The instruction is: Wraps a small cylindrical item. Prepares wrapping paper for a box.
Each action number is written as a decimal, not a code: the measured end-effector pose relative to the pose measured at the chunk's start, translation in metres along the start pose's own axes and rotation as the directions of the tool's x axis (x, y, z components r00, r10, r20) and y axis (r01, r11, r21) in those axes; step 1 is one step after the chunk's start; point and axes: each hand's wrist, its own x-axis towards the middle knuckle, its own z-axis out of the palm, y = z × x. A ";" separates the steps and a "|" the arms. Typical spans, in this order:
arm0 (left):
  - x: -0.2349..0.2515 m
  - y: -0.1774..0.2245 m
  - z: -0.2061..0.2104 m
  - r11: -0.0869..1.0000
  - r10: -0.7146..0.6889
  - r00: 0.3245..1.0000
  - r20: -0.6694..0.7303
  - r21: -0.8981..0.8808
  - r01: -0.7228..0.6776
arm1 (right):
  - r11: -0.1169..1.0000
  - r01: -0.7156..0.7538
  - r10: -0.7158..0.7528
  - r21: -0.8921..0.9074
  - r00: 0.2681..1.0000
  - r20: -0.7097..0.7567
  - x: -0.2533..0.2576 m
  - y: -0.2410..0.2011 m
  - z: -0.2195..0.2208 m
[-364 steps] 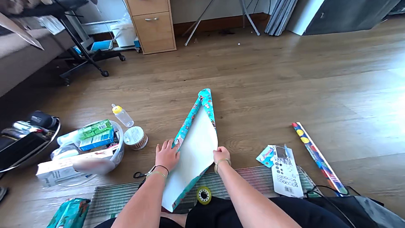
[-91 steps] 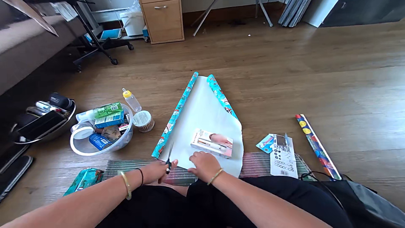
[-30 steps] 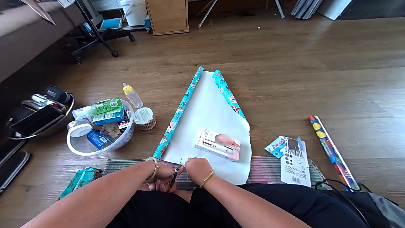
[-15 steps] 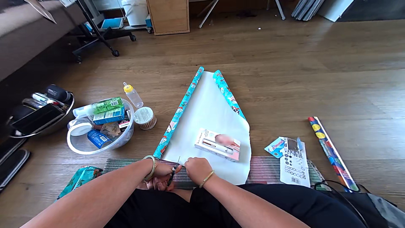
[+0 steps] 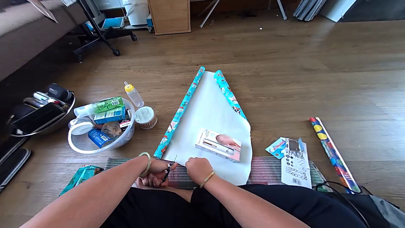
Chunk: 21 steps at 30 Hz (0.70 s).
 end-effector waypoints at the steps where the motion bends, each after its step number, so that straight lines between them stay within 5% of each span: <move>1: -0.004 0.003 0.000 1.000 -0.015 1.000 -0.009 0.023 0.015 | 1.000 0.000 0.000 -0.002 1.000 0.001 0.000 0.000 0.000; 5: -0.001 0.004 -0.001 0.998 -0.038 0.999 -0.029 0.056 0.040 | 1.000 -0.001 0.001 0.000 1.000 -0.004 0.001 0.000 0.001; 10: 0.048 -0.020 -0.016 0.994 -0.105 0.989 0.106 0.033 0.102 | 1.000 0.005 -0.005 -0.008 1.000 0.005 0.002 0.001 0.002; 21: -0.015 0.022 0.017 0.990 -0.142 0.983 -0.112 -0.002 0.143 | 1.000 0.008 -0.008 0.011 1.000 0.011 0.000 0.001 0.000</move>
